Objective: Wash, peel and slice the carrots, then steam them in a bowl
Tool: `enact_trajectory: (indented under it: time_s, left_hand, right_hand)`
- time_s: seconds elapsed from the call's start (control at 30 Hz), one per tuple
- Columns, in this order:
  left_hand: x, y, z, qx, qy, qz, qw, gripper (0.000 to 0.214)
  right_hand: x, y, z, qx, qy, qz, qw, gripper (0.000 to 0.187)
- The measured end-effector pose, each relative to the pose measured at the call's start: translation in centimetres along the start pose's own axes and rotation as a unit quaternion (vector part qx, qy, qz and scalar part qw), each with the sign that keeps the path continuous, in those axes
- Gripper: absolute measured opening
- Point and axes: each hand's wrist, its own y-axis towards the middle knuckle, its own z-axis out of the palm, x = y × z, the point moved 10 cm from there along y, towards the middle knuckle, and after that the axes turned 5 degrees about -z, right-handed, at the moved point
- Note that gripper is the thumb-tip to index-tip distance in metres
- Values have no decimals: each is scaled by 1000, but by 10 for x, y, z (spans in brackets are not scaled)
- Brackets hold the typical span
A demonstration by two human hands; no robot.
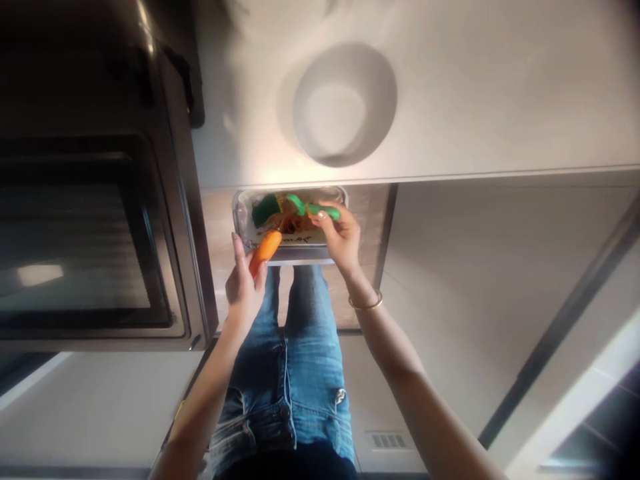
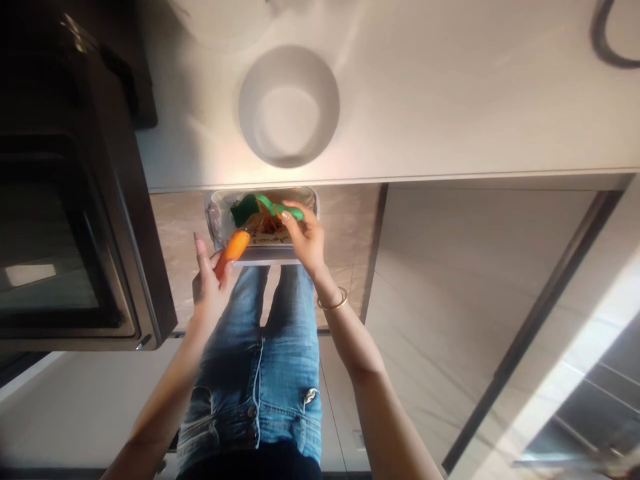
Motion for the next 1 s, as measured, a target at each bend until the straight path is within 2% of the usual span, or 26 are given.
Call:
enact_trajectory:
  time_s: [0.07,0.2,0.27,0.37,0.5,0.6,0.7,0.8,0.93,1.0]
  left_hand:
    - [1,1,3,11,-29,-4,1000,84]
    - [1,2,6,11,-61,-2,998,87]
    - [1,2,7,12,-65,4,998,88]
    - [4,3,7,13,-65,1,998,89]
    - [6,6,9,14,-81,-10,997,91]
    - [2,8,11,13,-107,-5,994,92]
    - [-3,11,16,15,-135,-2,991,93]
    - [-6,14,20,13,-147,-8,989,100]
    - [-6,18,25,36,-122,-33,991,97]
    - [-7,19,27,60,-90,-47,993,94]
  right_hand:
    - [4,1,3,26,-10,-22,999,24]
    - [6,-4,20,138,-73,-71,985,20]
    - [4,-6,18,141,-89,-77,983,20]
    - [-2,-6,9,106,-86,-56,989,24]
    - [-20,-7,-4,29,-6,35,999,32]
    - [-33,-11,-3,-20,103,105,989,38]
    - [-40,-15,5,-43,177,142,973,39]
    - [-43,-19,5,-71,212,159,962,39]
    - [-32,-22,-14,-137,175,141,965,36]
    - [-22,-21,-15,-133,161,133,969,38]
